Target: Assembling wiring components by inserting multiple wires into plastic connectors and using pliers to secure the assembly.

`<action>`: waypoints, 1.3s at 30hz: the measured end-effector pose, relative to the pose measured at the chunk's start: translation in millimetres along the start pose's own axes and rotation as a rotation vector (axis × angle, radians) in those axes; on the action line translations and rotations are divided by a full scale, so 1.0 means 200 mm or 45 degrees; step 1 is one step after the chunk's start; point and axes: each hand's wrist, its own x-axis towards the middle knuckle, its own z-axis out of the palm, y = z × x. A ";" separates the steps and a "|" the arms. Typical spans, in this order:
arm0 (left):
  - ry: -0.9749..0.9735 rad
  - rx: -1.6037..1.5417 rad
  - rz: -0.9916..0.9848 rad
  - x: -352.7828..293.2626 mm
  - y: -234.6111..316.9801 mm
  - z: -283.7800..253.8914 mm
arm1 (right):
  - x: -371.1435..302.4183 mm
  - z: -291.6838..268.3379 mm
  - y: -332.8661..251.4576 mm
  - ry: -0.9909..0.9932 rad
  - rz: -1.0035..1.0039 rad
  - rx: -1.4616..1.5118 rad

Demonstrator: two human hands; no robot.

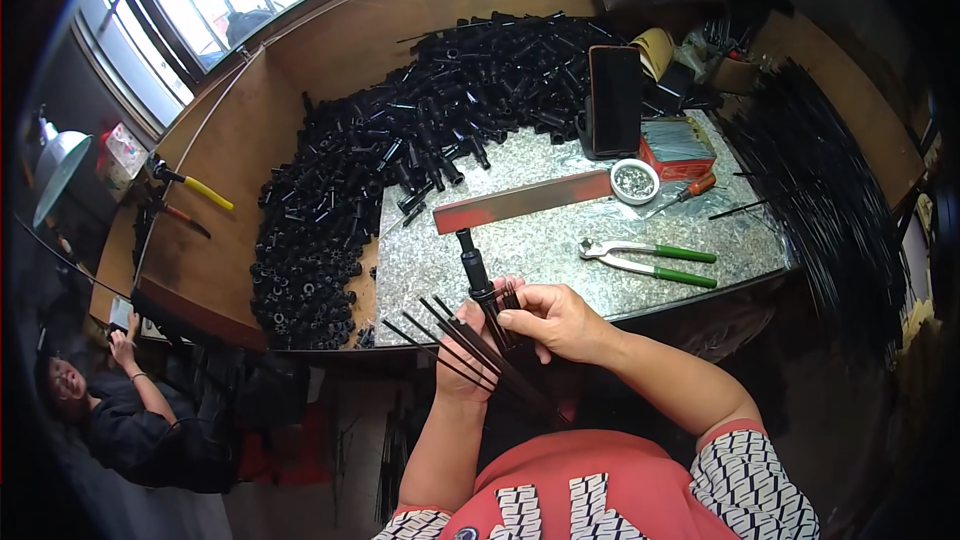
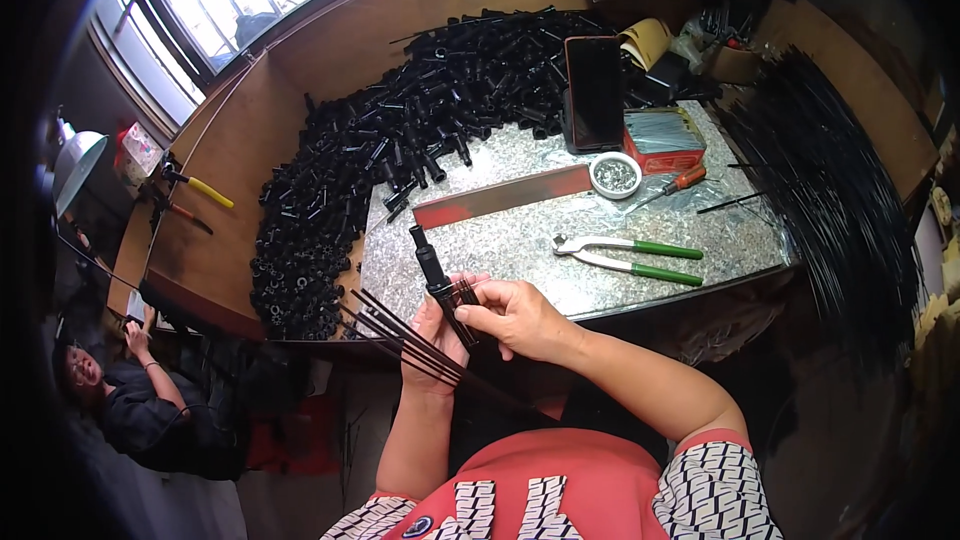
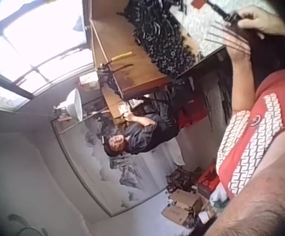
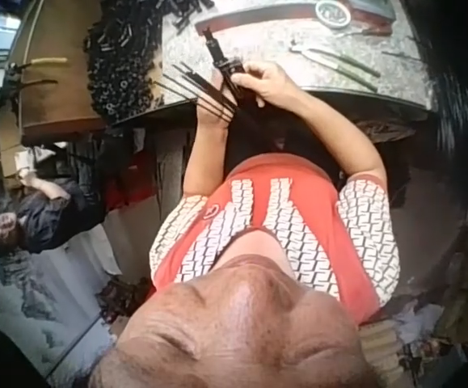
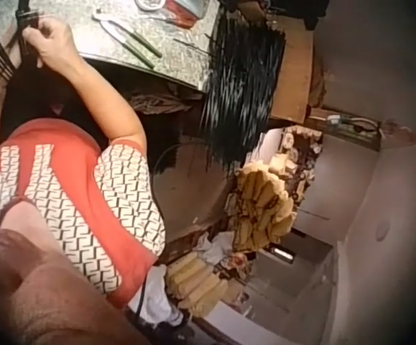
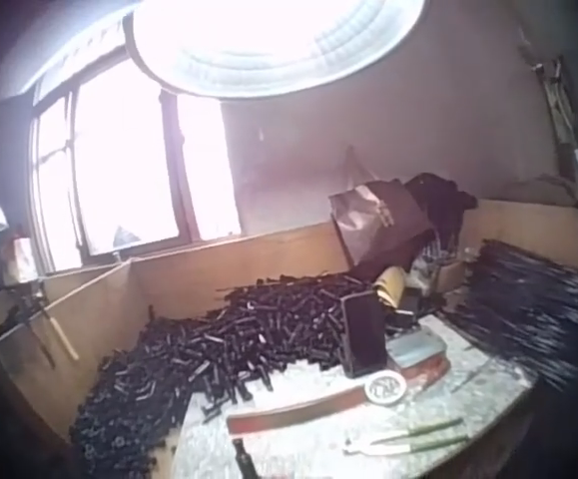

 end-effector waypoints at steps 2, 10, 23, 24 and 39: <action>-0.068 -0.010 -0.003 0.00 0.01 0.01 | 0.00 0.00 0.01 -0.009 -0.003 0.001; -0.175 -0.154 0.000 -0.03 0.03 -0.01 | 0.00 0.02 0.04 -0.043 -0.059 0.066; -0.286 -0.024 -0.010 -0.06 0.04 -0.04 | -0.03 0.05 0.00 -0.104 -0.099 0.002; -0.341 -0.020 -0.002 -0.06 0.04 -0.06 | -0.04 0.05 0.01 -0.097 -0.111 -0.013; -0.316 -0.034 -0.113 -0.10 0.07 0.01 | -0.06 0.08 -0.02 -0.173 -0.147 -0.018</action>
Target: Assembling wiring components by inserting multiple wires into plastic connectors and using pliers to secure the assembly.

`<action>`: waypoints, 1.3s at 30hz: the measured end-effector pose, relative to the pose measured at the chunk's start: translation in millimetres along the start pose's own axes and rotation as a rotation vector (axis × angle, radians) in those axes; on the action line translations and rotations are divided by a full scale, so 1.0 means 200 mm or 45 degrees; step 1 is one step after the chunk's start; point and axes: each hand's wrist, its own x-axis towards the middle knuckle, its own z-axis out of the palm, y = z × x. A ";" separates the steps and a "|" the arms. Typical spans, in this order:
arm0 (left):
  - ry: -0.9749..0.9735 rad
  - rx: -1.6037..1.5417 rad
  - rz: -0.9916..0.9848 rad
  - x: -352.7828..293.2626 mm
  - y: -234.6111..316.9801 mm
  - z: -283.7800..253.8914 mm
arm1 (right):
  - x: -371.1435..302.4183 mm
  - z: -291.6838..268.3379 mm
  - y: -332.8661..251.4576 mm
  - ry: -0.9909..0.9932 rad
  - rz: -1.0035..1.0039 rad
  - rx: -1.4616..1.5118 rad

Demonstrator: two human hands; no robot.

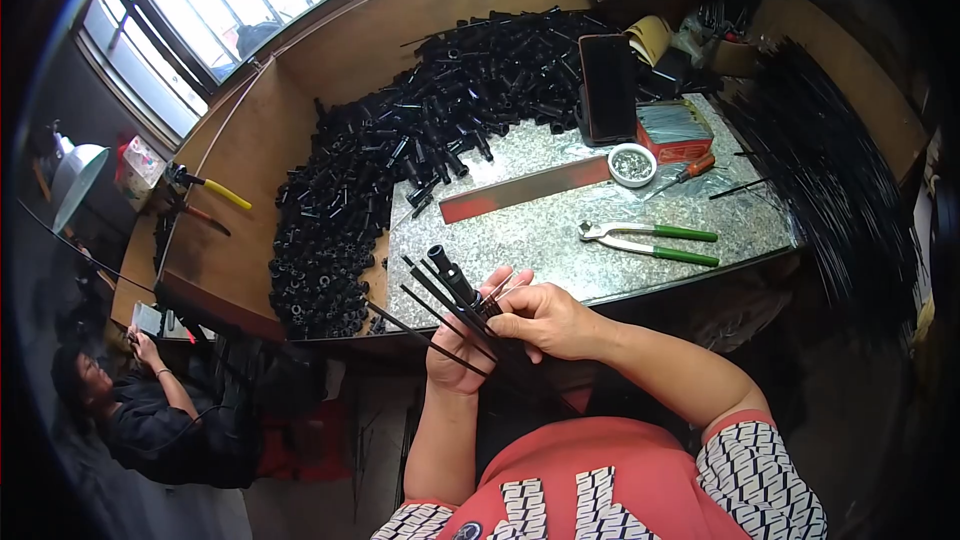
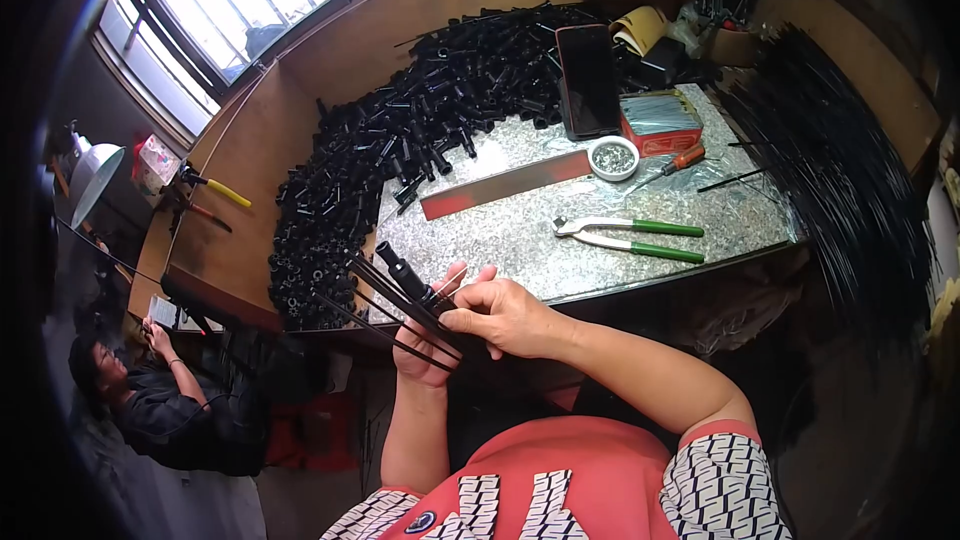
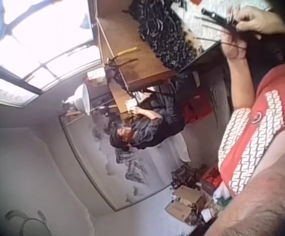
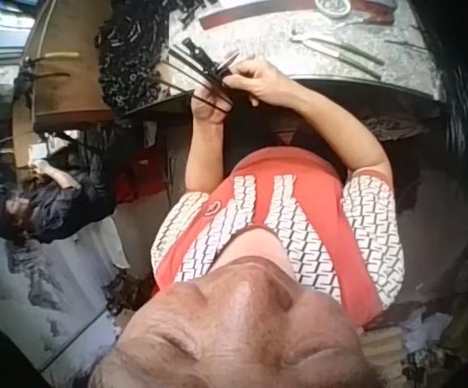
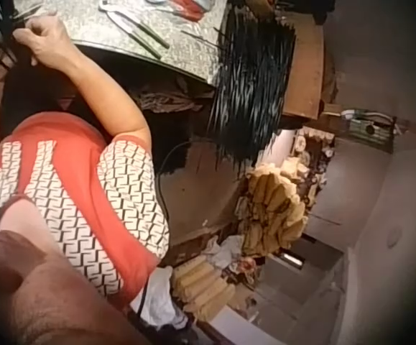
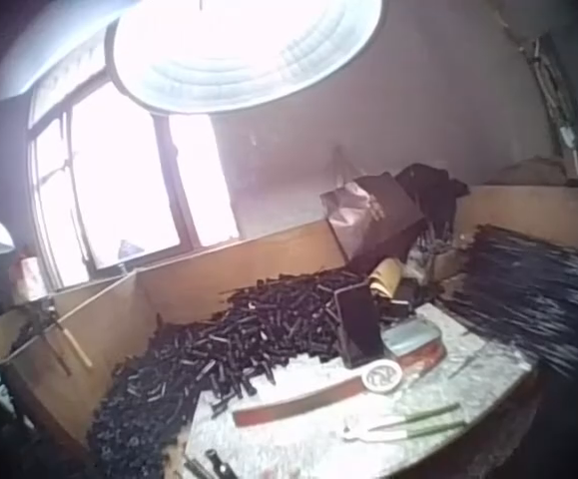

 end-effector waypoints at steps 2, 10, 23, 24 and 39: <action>-0.011 -0.018 -0.054 0.01 0.02 0.02 | 0.00 0.00 0.00 -0.026 0.006 -0.011; 0.050 0.022 0.020 -0.03 0.00 -0.05 | -0.01 0.05 -0.01 0.069 -0.047 -0.035; -0.005 -0.014 0.039 -0.04 0.01 -0.07 | 0.00 0.05 0.03 0.042 -0.059 0.048; -0.002 0.000 0.040 -0.05 0.01 -0.07 | 0.00 0.05 0.02 0.026 -0.054 0.049; -0.235 -0.043 0.141 -0.02 0.00 -0.05 | 0.01 0.06 0.01 0.007 -0.054 0.016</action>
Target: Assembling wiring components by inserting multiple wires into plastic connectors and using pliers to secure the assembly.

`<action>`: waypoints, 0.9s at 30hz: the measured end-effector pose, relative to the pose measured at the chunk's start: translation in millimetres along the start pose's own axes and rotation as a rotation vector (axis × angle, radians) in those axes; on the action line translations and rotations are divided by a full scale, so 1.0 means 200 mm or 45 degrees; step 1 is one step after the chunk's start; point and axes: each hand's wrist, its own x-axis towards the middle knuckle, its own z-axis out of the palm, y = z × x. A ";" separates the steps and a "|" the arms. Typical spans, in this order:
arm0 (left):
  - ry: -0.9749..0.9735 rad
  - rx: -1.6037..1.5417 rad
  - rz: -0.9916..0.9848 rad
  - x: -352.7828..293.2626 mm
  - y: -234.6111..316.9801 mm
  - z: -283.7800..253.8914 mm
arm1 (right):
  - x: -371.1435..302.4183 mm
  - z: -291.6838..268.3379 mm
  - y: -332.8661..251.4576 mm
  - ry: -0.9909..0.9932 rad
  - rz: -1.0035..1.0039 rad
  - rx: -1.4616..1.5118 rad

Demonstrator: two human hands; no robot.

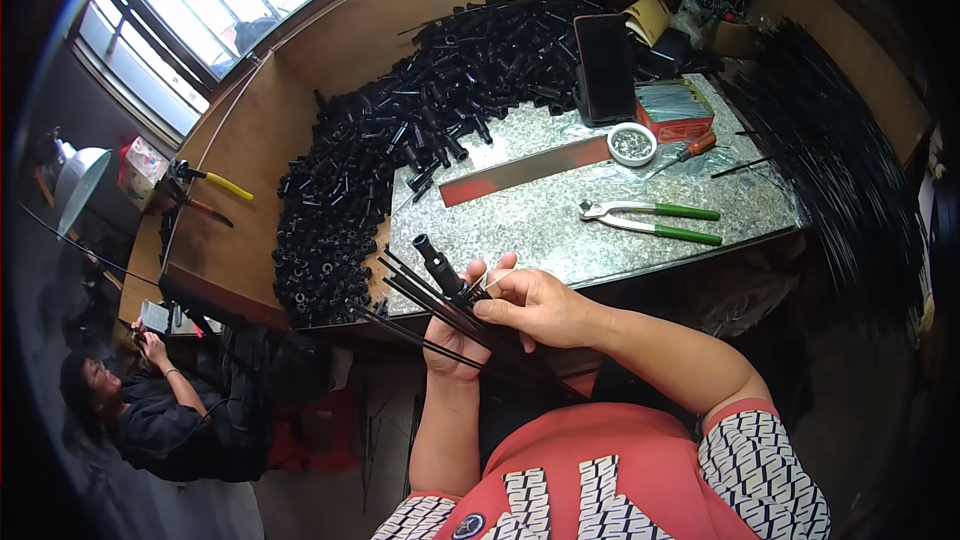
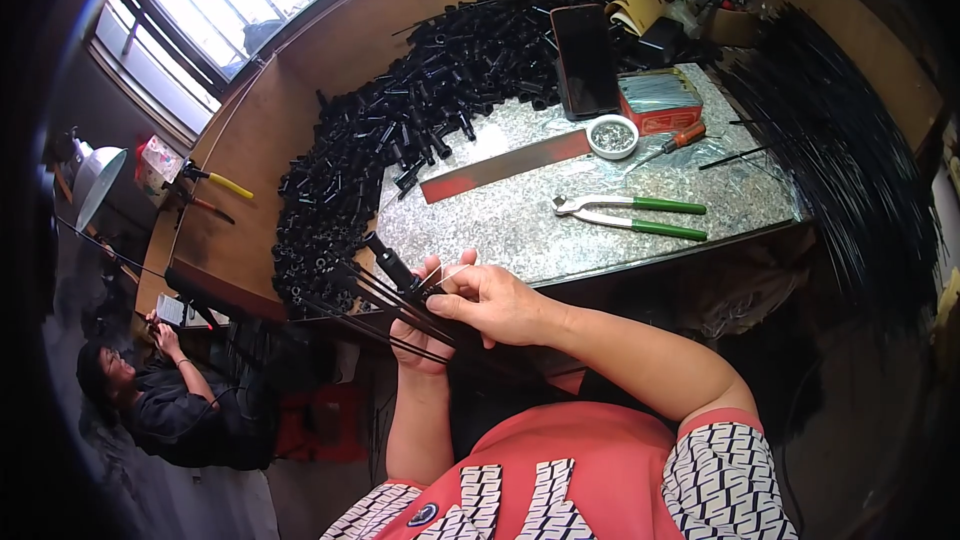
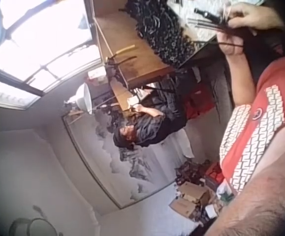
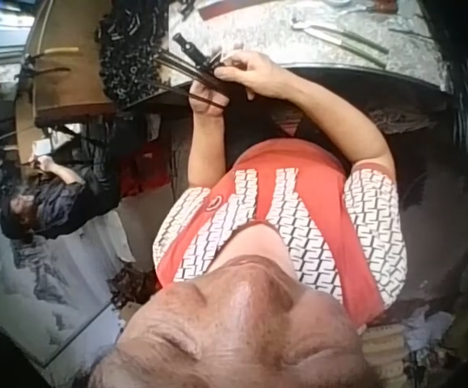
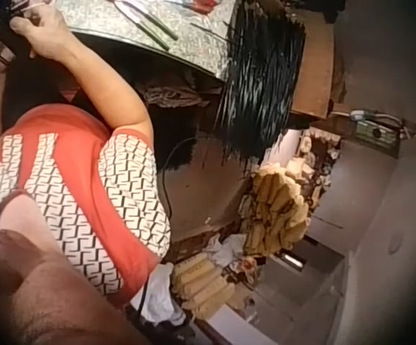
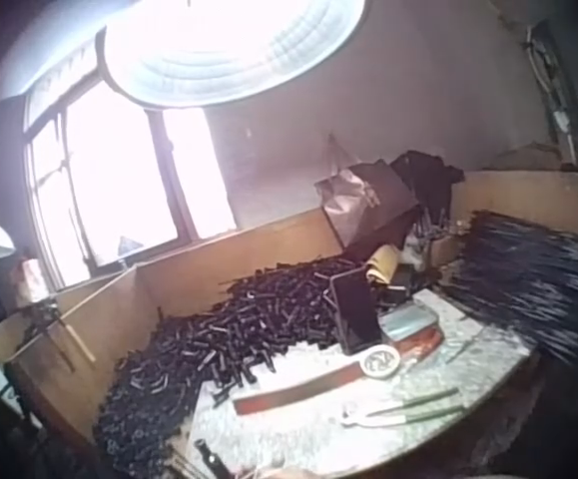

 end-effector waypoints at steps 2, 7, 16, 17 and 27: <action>0.006 0.009 0.002 0.00 0.00 0.00 | 0.00 0.00 0.00 -0.016 -0.014 0.005; 0.164 -0.194 -0.071 0.00 0.00 0.01 | 0.01 -0.01 0.01 -0.021 -0.023 0.003; 0.189 -0.018 -0.058 -0.04 -0.01 -0.03 | 0.00 -0.02 -0.02 -0.105 0.062 0.055; 0.153 0.012 -0.062 -0.03 -0.01 -0.01 | 0.00 -0.03 -0.02 -0.103 0.062 0.053; 0.276 0.196 -0.071 0.02 -0.01 0.06 | 0.02 -0.04 -0.02 -0.141 0.051 0.064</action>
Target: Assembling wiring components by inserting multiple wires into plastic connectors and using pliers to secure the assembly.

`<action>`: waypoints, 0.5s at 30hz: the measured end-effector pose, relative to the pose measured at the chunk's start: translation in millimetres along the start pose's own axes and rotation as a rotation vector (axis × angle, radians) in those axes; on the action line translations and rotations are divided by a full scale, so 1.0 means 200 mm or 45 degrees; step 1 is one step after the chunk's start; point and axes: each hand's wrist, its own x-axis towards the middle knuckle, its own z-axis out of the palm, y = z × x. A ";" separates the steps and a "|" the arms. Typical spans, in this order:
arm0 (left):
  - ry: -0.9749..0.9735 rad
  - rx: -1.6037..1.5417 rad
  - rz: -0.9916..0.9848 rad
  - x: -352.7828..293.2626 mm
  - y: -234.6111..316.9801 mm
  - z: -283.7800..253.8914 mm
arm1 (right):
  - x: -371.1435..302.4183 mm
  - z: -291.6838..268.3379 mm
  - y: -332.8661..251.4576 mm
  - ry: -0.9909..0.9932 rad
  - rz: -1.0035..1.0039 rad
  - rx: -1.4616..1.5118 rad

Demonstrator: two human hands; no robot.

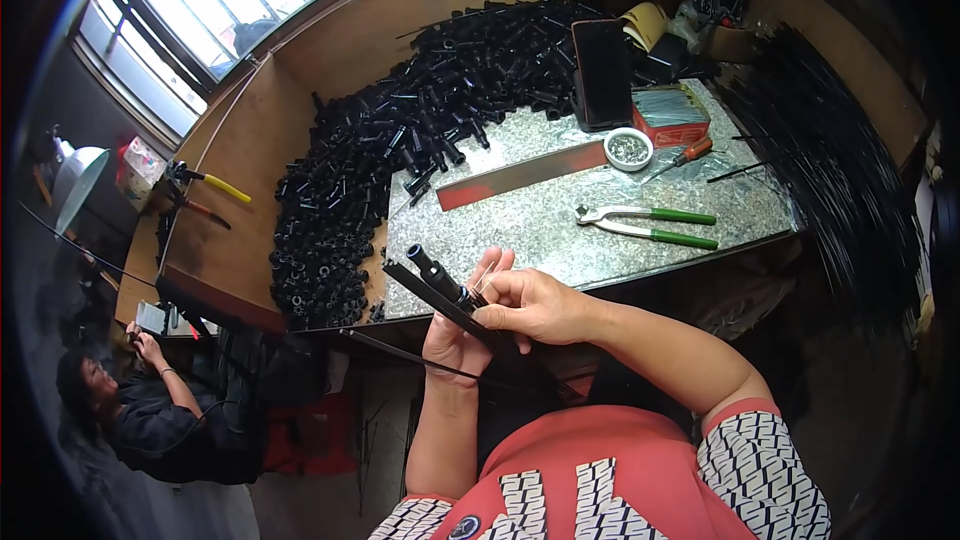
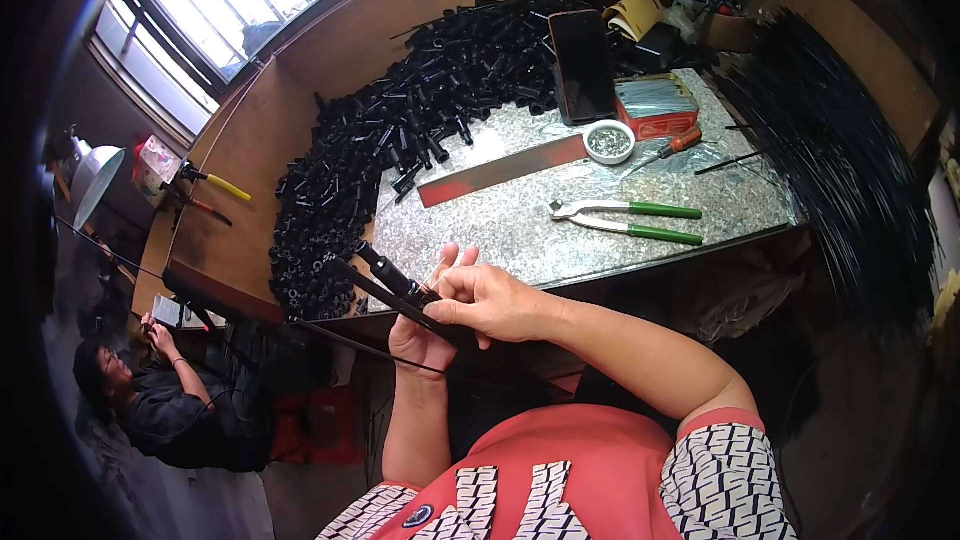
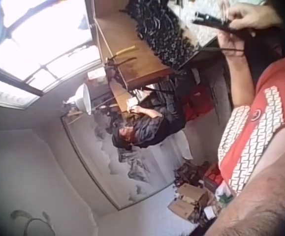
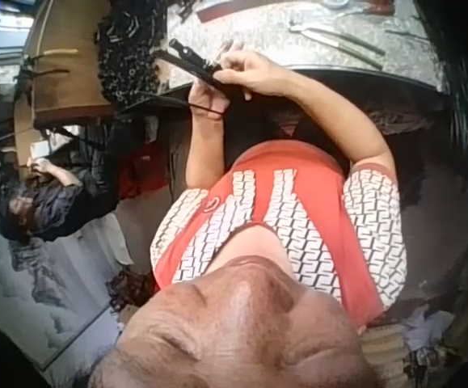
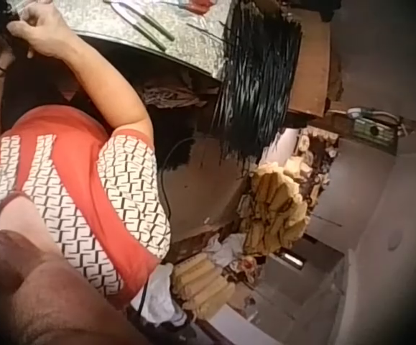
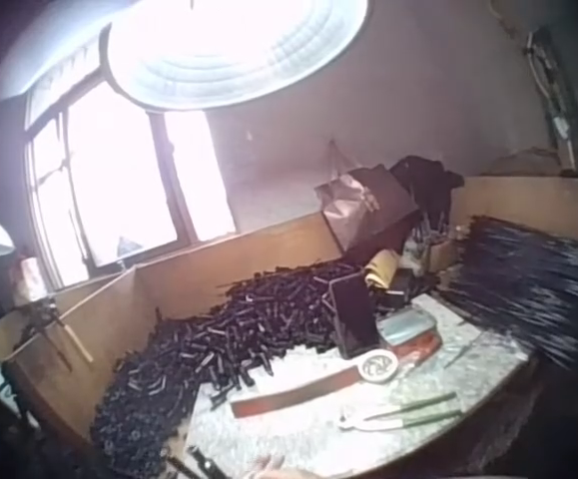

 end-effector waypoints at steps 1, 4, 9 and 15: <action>-0.009 -0.033 0.042 0.00 0.00 0.00 | 0.01 0.00 0.00 -0.004 0.014 -0.011; 0.060 -0.090 0.112 0.00 0.03 0.00 | 0.01 0.06 0.02 0.147 -0.189 -0.156; 0.393 0.352 0.452 -0.05 0.09 0.09 | 0.06 0.13 0.00 0.352 -0.426 -0.336; 0.502 0.606 0.730 -0.13 0.15 0.23 | 0.14 0.21 0.02 0.419 -0.565 -0.484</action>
